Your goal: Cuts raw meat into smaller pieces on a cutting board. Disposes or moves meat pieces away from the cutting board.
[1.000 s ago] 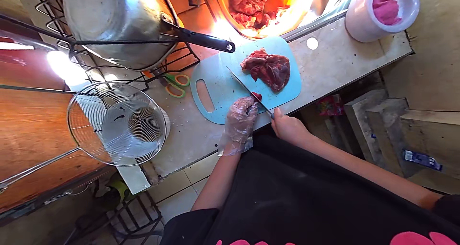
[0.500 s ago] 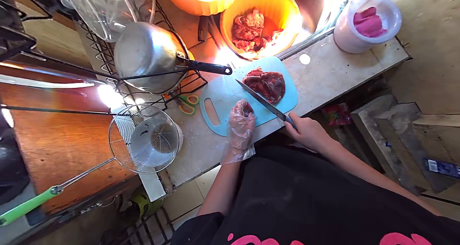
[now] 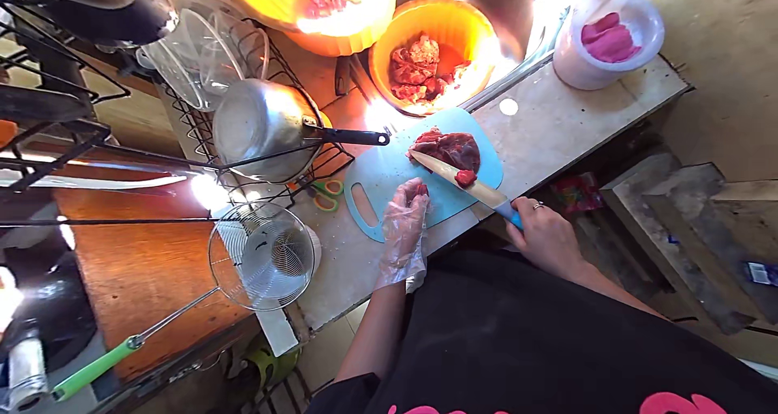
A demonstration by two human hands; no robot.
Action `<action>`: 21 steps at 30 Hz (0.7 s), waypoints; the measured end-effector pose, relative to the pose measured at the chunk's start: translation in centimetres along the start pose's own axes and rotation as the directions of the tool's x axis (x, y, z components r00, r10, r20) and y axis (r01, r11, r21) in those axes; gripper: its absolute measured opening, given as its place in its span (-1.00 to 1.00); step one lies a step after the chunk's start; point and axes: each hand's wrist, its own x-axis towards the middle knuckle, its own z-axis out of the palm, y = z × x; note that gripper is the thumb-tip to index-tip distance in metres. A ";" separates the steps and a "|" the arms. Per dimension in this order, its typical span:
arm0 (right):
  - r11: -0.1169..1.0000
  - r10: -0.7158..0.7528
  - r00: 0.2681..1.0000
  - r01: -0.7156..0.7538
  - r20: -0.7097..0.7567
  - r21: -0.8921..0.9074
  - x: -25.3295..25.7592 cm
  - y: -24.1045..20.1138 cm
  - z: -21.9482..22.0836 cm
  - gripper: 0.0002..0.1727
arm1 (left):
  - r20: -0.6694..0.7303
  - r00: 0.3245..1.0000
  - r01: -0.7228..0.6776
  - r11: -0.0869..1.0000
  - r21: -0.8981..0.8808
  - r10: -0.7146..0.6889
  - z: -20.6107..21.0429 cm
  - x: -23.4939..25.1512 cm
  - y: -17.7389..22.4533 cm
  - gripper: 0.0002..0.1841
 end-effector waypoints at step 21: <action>0.997 0.064 0.997 -0.065 -0.032 -0.042 -2.9 0.0 -1.9 -0.62 | 0.337 0.893 -0.374 0.908 0.189 0.298 -0.8 5.7 11.7 -0.79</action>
